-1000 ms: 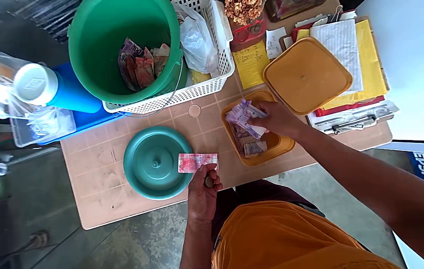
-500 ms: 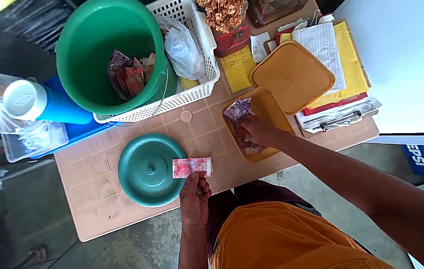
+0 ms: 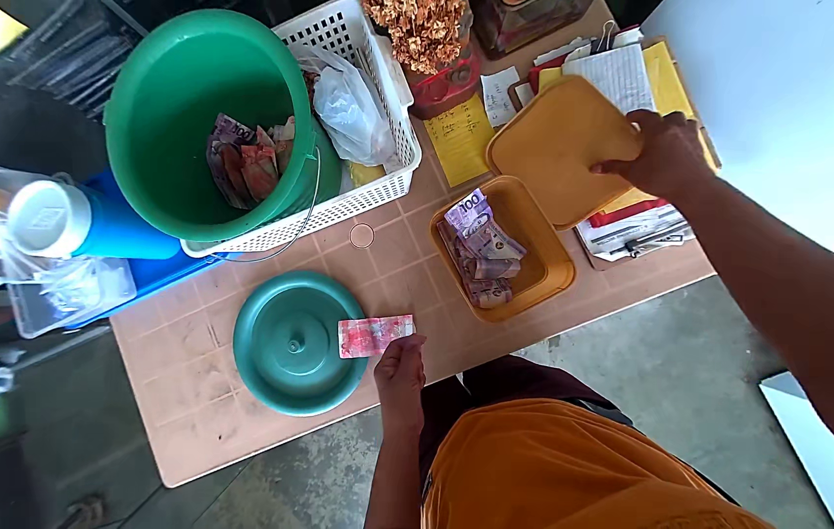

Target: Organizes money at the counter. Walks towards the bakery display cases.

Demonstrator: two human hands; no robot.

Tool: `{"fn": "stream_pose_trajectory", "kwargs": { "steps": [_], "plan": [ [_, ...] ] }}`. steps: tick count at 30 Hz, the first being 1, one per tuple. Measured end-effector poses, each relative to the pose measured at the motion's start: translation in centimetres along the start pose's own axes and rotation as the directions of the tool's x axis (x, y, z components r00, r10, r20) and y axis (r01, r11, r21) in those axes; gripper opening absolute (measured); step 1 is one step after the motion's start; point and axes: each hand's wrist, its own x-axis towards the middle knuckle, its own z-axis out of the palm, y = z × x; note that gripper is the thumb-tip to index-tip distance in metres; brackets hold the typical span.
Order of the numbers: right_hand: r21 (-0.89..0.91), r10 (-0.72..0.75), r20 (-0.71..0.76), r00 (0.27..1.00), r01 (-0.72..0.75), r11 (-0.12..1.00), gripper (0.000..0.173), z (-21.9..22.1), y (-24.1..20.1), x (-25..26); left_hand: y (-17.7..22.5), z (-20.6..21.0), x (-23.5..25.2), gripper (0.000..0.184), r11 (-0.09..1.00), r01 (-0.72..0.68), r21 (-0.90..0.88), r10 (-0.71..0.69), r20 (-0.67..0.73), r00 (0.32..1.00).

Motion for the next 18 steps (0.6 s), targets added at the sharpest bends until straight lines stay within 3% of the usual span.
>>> {"fn": "stream_pose_trajectory", "kwargs": {
  "steps": [2, 3, 6, 7, 9, 10, 11, 13, 14, 15, 17, 18],
  "plan": [
    [0.192, 0.003, -0.025, 1.0, 0.002, 0.981, 0.058, -1.6, -1.6, -1.7, -0.6, 1.3, 0.7, 0.012, 0.923, -0.234, 0.304, 0.221, 0.076, 0.972],
    [0.272, -0.015, -0.03, 0.999, 0.022, 0.962, 0.046, -2.4, -2.5, -2.6, -0.8, 2.2, 1.2, 0.015, 0.821, -0.357, 0.445, 0.337, 0.127, 0.933],
    [0.374, -0.109, -0.053, 0.993, 0.121, 0.92, 0.027, -3.3, -4.7, -4.9, 0.1, 6.1, 2.8, 0.019, 0.299, -0.64, 0.708, 0.587, 0.392, 0.708],
    [0.384, -0.135, -0.058, 0.989, 0.147, 0.912, 0.025, -3.2, -5.1, -5.3, 0.9, 7.7, 3.4, 0.021, 0.152, -0.661, 0.735, 0.538, 0.499, 0.679],
    [0.393, -0.17, -0.072, 0.983, 0.185, 0.901, 0.024, -2.7, -5.6, -5.6, 3.4, 11.4, 4.4, 0.037, -0.009, -0.61, 0.793, 0.107, 0.607, 0.788],
    [0.39, -0.18, -0.076, 0.981, 0.196, 0.9, 0.023, -2.4, -5.8, -5.8, 3.9, 13.1, 5.1, 0.042, -0.069, -0.615, 0.786, -0.091, 0.609, 0.788],
    [0.384, -0.187, -0.081, 0.979, 0.204, 0.901, 0.023, -2.1, -5.8, -6.0, 3.7, 14.2, 5.6, 0.044, -0.103, -0.651, 0.752, -0.198, 0.626, 0.754],
    [0.363, -0.21, -0.093, 0.973, 0.23, 0.903, 0.025, -2.0, -5.5, -6.4, 3.0, 14.9, 5.2, 0.043, -0.066, -0.732, 0.678, -0.253, 0.698, 0.67],
    [0.349, -0.232, -0.097, 0.968, 0.251, 0.903, 0.027, -2.3, -4.8, -6.6, 2.6, 14.3, 4.5, 0.04, -0.005, -0.757, 0.653, -0.187, 0.743, 0.642],
    [0.334, -0.265, -0.104, 0.959, 0.285, 0.899, 0.029, -2.7, -3.9, -6.8, 1.9, 13.1, 3.6, 0.036, 0.061, -0.774, 0.63, -0.031, 0.776, 0.63],
    [0.281, -0.324, -0.134, 0.937, 0.349, 0.894, 0.033, -3.6, -2.5, -7.6, 1.0, 9.2, 2.8, 0.025, 0.112, -0.763, 0.636, 0.328, 0.701, 0.633],
    [0.221, -0.301, -0.125, 0.945, 0.323, 0.92, 0.031, -4.4, -3.2, -8.4, 1.1, 6.8, 3.0, 0.022, 0.093, -0.716, 0.692, 0.407, 0.63, 0.661]
  ]
}}
